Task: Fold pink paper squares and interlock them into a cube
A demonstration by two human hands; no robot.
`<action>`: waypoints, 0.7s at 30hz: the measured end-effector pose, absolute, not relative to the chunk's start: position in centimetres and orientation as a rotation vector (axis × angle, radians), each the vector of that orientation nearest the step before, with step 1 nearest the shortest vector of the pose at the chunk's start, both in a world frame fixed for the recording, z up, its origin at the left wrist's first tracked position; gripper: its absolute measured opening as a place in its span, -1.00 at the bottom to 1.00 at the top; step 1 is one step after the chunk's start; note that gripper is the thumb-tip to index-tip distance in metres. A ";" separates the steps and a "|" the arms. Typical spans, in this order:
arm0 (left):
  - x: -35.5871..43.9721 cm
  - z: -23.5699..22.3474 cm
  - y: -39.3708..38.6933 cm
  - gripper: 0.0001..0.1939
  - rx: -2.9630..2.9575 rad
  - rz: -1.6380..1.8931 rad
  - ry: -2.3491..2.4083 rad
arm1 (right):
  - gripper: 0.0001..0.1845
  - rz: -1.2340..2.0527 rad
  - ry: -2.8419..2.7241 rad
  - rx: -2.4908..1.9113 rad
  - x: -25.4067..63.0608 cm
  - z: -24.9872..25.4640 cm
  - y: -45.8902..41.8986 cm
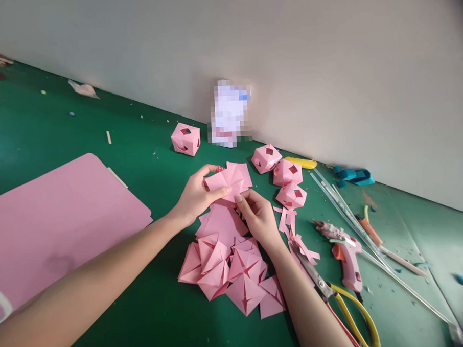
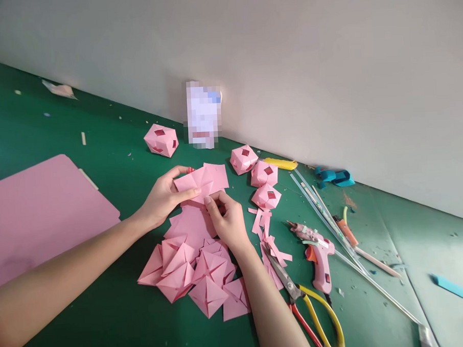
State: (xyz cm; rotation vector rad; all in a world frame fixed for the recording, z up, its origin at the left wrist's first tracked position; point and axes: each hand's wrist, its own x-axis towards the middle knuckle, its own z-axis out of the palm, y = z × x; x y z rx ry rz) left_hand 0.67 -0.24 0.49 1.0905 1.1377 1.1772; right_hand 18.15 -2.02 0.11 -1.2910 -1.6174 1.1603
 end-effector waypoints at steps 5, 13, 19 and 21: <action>0.8 0.8 -0.4 -0.55 1.126 1.162 1.188 | -0.69 1.001 -1.674 -1.310 18.0 -0.3 -2.3; 0.8 0.7 -0.3 -0.52 1.097 1.206 1.151 | -0.69 1.042 -1.724 -1.320 17.8 -0.3 -2.3; 0.7 0.4 -0.3 -0.51 1.163 1.196 1.117 | -0.66 1.103 -1.659 -1.322 17.8 -0.3 -2.1; 0.7 0.4 -0.4 -0.52 1.213 1.186 1.110 | -0.64 1.112 -1.628 -1.321 17.9 -0.2 -2.0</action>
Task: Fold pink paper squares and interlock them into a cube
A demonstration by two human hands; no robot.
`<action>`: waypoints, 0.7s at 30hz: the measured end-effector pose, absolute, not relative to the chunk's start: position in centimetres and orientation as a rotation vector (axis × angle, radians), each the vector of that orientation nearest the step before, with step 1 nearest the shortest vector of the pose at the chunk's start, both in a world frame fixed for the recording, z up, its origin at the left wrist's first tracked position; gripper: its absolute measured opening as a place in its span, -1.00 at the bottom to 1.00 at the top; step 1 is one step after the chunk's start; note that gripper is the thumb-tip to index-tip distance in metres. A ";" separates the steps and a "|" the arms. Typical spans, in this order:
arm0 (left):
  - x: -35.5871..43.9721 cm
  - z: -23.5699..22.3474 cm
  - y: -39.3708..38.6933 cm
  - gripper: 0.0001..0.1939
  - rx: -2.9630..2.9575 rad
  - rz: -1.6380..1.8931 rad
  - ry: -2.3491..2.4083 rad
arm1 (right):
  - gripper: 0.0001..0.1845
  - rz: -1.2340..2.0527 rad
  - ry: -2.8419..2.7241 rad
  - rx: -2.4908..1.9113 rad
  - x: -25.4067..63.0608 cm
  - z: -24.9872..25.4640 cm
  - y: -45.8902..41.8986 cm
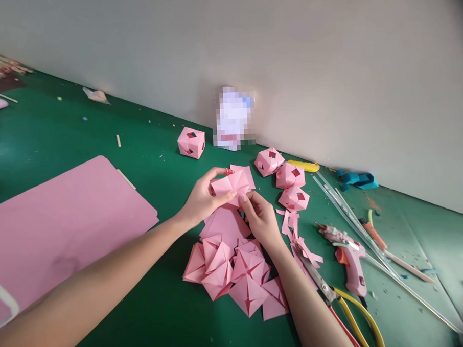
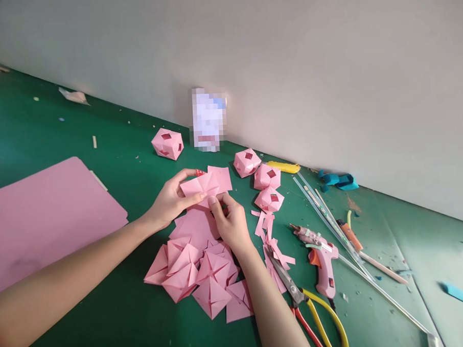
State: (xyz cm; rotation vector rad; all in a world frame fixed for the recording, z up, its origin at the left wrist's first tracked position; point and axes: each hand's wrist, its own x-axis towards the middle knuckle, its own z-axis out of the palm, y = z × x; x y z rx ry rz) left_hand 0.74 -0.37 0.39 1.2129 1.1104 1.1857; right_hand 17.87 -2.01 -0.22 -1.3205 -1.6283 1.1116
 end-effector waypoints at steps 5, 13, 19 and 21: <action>0.7 0.5 -0.4 -0.54 1.336 1.161 1.132 | -0.62 1.133 -1.611 -1.293 18.0 -0.1 -1.8; 0.5 0.5 -0.5 -0.52 1.349 1.069 1.072 | -0.59 1.134 -1.610 -1.278 18.2 0.2 -1.8; 0.5 0.5 -0.4 -0.52 1.381 1.058 1.066 | -0.67 1.171 -1.500 -1.265 18.0 -0.2 -1.8; 0.6 0.5 -0.4 -0.52 1.356 1.065 1.076 | -0.68 1.168 -1.481 -1.271 18.0 -0.3 -1.8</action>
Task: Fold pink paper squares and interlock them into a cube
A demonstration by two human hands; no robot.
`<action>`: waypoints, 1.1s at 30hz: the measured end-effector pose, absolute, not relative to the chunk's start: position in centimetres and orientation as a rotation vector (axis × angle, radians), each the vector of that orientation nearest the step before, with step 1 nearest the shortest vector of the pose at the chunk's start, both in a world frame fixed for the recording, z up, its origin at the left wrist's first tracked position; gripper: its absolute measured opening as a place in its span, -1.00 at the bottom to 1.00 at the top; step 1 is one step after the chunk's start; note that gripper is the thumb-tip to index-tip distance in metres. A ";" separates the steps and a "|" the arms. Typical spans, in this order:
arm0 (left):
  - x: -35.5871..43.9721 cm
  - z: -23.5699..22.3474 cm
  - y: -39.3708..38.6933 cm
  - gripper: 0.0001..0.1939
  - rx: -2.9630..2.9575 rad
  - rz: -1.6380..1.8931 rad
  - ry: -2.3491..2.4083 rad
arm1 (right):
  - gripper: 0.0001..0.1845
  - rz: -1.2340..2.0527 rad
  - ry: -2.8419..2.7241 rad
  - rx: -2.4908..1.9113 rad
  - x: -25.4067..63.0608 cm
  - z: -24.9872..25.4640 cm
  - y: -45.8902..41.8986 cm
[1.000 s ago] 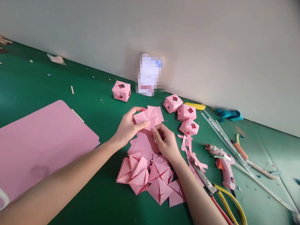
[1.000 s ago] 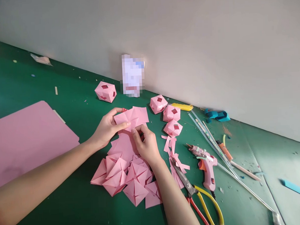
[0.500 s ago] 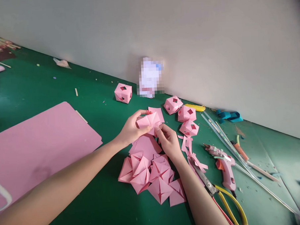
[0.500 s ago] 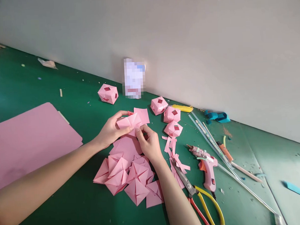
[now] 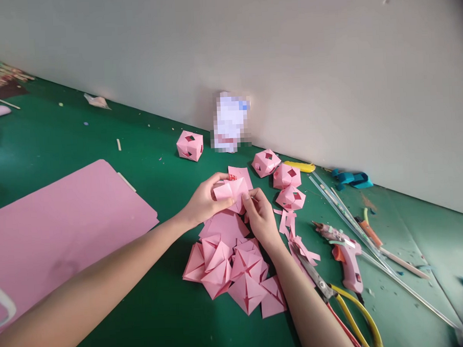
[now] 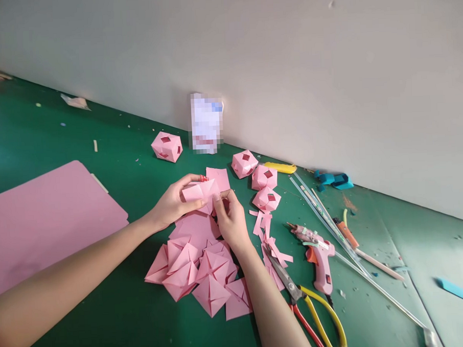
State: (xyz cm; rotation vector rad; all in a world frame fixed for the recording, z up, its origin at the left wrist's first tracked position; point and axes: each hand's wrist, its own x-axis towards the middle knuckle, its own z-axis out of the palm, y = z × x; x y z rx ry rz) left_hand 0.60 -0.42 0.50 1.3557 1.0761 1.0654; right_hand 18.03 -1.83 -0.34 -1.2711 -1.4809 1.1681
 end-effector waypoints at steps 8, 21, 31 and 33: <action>1.0 0.4 -0.3 -0.49 1.060 1.158 1.082 | -0.63 1.139 -1.544 -1.321 18.1 -0.4 -2.0; 0.8 0.6 -0.4 -0.62 1.072 1.109 1.014 | -0.59 1.260 -1.286 -1.175 18.2 -0.5 -1.5; 0.9 0.3 -0.6 -0.76 1.212 1.117 1.025 | -0.64 1.251 -1.240 -1.157 18.5 -0.2 -1.3; 0.9 0.3 -0.6 -0.76 1.243 1.110 1.033 | -0.67 1.245 -1.259 -1.174 18.5 -0.1 -1.3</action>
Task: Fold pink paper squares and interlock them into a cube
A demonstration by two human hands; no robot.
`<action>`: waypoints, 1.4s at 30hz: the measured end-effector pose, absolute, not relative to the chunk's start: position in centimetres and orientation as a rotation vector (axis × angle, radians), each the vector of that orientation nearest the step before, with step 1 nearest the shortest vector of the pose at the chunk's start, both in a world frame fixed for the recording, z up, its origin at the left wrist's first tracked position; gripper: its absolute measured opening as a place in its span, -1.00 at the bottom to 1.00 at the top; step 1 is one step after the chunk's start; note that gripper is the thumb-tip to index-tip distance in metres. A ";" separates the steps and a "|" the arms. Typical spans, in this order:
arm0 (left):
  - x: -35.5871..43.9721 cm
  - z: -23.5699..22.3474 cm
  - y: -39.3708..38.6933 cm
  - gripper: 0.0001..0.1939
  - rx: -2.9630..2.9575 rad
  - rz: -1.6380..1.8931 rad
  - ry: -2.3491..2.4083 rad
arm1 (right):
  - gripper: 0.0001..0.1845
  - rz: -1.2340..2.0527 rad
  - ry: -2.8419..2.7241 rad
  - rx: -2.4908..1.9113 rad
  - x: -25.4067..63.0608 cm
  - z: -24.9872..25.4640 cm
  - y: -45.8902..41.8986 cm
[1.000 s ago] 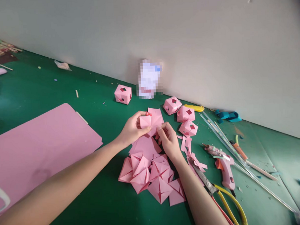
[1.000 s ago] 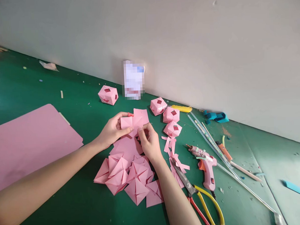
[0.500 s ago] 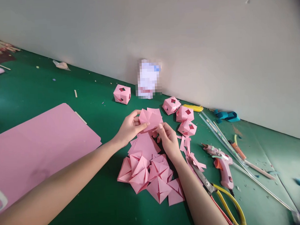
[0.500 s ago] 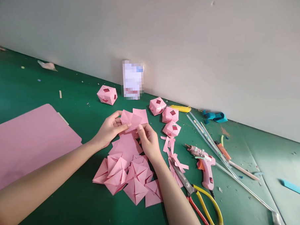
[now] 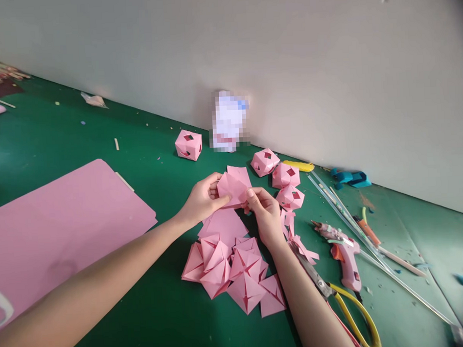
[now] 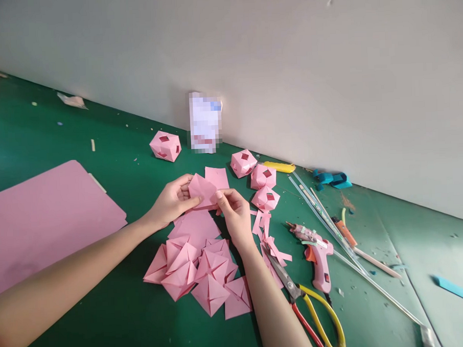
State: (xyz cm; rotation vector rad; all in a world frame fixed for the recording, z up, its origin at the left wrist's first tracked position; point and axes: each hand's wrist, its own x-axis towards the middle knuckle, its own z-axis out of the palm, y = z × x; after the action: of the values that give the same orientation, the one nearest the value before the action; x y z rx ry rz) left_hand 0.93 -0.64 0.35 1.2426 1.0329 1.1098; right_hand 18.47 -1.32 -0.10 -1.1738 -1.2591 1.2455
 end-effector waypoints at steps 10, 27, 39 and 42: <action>0.9 -0.1 -0.5 -0.65 1.198 1.231 1.089 | -0.69 1.326 -1.273 -1.148 18.3 -0.1 -1.5; 0.8 0.3 -0.9 -0.61 1.344 1.164 1.097 | -0.67 1.319 -1.302 -1.172 18.4 0.2 -1.3; 1.0 0.5 -1.0 -0.63 1.316 1.167 1.055 | -0.61 1.321 -1.276 -1.179 18.3 0.0 -1.2; 0.9 0.4 -0.9 -0.63 1.322 1.167 1.059 | -0.61 1.341 -1.271 -1.180 18.3 -0.1 -1.2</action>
State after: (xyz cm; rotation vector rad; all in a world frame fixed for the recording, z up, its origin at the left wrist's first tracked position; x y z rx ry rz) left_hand 0.92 -0.95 0.40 1.3224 1.0592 1.1668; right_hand 18.28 -1.22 -0.09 -1.1803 -1.2714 1.3408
